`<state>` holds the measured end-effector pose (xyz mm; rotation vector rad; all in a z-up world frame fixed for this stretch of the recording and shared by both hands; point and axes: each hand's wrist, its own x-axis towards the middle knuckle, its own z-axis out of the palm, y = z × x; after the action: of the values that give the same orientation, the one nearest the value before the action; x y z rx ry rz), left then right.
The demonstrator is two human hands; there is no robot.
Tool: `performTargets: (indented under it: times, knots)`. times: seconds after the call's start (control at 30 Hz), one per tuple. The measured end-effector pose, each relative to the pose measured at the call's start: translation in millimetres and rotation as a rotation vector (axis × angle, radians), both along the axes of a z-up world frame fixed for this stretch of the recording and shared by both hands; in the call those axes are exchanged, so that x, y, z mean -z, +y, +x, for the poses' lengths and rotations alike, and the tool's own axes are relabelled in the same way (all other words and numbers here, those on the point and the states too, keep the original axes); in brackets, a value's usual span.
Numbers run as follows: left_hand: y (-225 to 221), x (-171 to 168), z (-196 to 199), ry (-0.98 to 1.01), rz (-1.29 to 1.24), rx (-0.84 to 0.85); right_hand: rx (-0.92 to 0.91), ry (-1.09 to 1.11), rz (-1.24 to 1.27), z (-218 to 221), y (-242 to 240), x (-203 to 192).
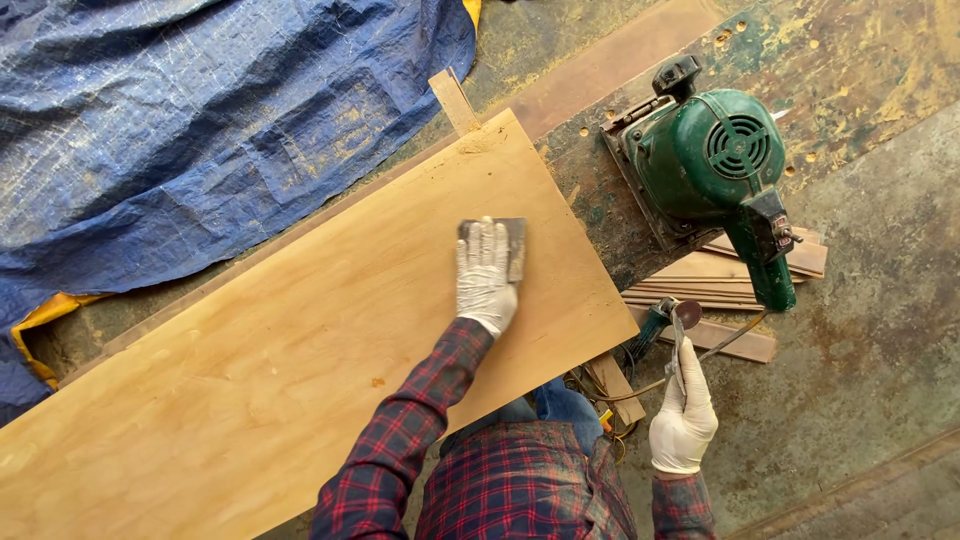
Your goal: The person sands a large plywood panel, first with a power sander and then by hand using a sanding block. They apply filler from a squeeze bottle into a crack in the panel, spread it, and attach sandpaper to a green orbital sander.
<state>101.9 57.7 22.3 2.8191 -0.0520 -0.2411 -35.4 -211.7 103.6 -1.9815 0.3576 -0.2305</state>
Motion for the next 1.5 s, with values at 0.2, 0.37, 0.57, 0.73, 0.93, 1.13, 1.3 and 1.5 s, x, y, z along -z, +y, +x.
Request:
performTargets:
  times: [0.2,0.37,0.57,0.73,0.93,1.13,1.3,1.5]
  knots:
    - [-80.7,-16.1,-37.4,0.01,-0.195,0.371,-0.071,-0.082,0.101,4.5,18.4,-18.8]
    - [-11.4,3.8,-2.5,-0.169,-0.227,0.164,0.045,0.033,-0.009,-11.6,5.5,-22.0]
    - [66.8,27.9,143.3,-0.255,-0.121,-0.415,0.144,0.091,0.06,-24.5,-2.7,-10.4]
    - [6.8,38.2,165.8,0.03,0.018,-0.253,0.126,0.078,0.084,-29.4,0.1,2.5]
    - [-55.1,17.1,69.9,-0.03,0.035,0.235,0.095,0.091,0.004,-22.2,8.5,-12.8]
    - [-13.7,-4.4,73.5,-0.041,-0.13,0.257,0.08,-0.016,0.094,-18.5,-1.5,-24.3]
    - [3.7,8.9,119.7,-0.02,-0.009,-0.099,0.129,0.008,0.056,-32.7,-11.5,-11.7]
    - [-81.1,25.1,28.0,-0.077,0.066,0.415,0.07,0.044,0.044,-31.9,0.7,-24.0]
